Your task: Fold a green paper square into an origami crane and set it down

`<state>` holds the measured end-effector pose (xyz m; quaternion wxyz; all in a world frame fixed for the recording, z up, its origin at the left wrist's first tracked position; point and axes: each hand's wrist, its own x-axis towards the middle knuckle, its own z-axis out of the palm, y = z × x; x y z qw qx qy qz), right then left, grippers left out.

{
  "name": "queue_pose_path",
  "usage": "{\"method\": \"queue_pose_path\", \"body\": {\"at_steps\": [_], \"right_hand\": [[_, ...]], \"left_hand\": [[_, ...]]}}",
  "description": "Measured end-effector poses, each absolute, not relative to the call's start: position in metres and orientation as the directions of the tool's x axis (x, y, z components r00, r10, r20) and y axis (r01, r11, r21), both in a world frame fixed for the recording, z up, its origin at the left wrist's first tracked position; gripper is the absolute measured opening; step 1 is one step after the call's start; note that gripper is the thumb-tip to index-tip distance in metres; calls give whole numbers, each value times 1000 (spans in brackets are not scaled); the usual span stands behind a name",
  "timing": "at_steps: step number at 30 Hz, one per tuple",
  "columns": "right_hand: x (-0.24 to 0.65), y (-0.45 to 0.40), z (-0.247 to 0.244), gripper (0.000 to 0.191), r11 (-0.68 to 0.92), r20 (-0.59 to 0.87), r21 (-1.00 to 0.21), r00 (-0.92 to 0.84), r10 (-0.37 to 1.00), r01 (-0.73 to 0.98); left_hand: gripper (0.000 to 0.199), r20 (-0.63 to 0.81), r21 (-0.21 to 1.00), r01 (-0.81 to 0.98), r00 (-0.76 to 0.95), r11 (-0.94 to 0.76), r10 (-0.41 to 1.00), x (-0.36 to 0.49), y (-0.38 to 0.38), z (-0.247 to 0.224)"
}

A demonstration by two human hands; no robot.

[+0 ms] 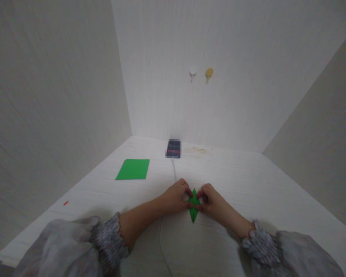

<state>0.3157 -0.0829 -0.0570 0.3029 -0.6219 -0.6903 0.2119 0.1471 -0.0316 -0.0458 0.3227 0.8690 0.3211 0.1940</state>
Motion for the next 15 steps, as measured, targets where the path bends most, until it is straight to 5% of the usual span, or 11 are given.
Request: {"method": "queue_pose_path", "body": {"at_steps": [8, 15], "right_hand": [[313, -85, -54, 18, 192, 190, -675, -83, 978, 712], [314, -87, -44, 11, 133, 81, -730, -109, 991, 670]], "left_hand": [[22, 115, 699, 425, 726, -575, 678, 148, -34, -42], [14, 104, 705, 436, 718, -560, 688, 146, -37, -39]]}}
